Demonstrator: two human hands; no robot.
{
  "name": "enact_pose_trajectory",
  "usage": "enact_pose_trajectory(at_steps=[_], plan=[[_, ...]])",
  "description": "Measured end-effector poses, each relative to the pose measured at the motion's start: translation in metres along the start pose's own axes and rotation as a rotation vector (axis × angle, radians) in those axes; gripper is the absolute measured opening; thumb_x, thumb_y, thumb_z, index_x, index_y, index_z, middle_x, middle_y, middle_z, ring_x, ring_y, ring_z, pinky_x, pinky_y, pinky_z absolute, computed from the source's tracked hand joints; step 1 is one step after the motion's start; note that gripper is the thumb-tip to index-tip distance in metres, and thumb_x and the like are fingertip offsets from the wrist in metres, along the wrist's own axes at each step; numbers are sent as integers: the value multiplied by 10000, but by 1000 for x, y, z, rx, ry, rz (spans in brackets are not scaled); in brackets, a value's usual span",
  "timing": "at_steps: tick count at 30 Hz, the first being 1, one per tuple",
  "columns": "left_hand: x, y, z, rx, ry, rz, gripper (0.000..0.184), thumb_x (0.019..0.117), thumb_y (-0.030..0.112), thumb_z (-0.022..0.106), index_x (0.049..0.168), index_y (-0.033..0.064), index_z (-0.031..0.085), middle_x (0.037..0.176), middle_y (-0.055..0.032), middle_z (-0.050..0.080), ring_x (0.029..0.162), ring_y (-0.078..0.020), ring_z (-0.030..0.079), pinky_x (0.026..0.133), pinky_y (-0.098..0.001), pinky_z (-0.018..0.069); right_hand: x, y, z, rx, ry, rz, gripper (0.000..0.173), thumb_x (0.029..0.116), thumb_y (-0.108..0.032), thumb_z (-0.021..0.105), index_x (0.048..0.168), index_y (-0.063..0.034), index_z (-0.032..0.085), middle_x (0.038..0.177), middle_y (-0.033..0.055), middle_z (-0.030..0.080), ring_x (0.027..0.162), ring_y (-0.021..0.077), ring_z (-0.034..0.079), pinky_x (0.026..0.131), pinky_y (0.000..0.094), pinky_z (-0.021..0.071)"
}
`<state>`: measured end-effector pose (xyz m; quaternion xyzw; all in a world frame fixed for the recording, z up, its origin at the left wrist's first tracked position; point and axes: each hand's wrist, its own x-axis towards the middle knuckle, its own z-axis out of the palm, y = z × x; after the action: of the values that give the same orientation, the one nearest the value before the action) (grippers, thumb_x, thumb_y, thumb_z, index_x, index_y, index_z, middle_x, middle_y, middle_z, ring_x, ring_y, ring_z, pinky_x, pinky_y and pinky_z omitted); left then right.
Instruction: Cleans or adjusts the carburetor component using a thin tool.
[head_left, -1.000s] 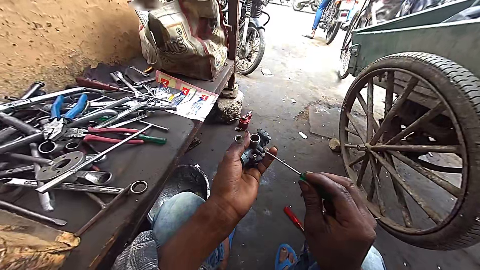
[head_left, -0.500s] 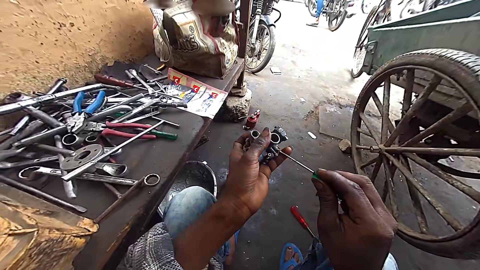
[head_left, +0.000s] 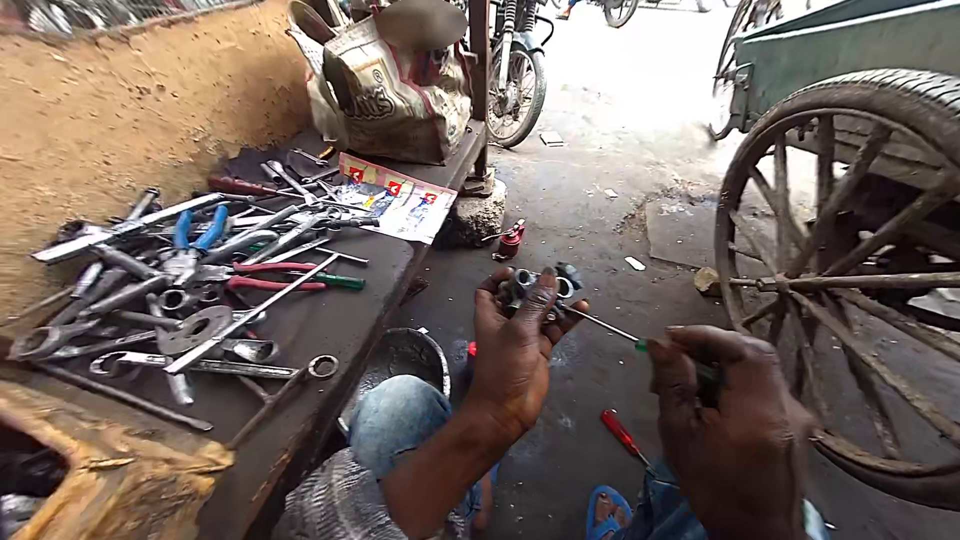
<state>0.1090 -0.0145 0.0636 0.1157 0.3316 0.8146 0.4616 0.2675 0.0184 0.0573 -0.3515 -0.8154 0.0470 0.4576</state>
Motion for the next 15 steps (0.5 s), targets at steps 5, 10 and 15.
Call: enact_pose_trajectory(at_steps=[5, 10, 15], plan=[[3, 6, -3, -24, 43, -18, 396, 991, 78, 660, 1304, 167, 435, 1116, -90, 610, 912, -238, 693, 838, -418, 613, 4, 13, 10, 187, -115, 96, 480, 1082, -362, 402, 1392, 4, 433, 1080, 143, 625, 794, 154, 624, 643, 359, 540], [6, 6, -9, -26, 138, -35, 436, 986, 43, 653, 1336, 149, 414, 1134, -100, 598, 910, -242, 682, 823, -415, 608, 12, 1, 11, 108, -163, 26, 398, 1069, -260, 507, 1312, 53, 471, 910, 173, 657, 673, 255, 654, 559, 439, 561], [10, 4, -2, -89, 176, -70, 423, 999, 74, 645, 1344, 143, 409, 1163, -110, 586, 927, -256, 678, 816, -424, 611, 29, 8, 20, -50, -216, -140, 386, 1067, -282, 435, 1237, 7, 628, 775, 113, 684, 585, 263, 669, 491, 448, 548]])
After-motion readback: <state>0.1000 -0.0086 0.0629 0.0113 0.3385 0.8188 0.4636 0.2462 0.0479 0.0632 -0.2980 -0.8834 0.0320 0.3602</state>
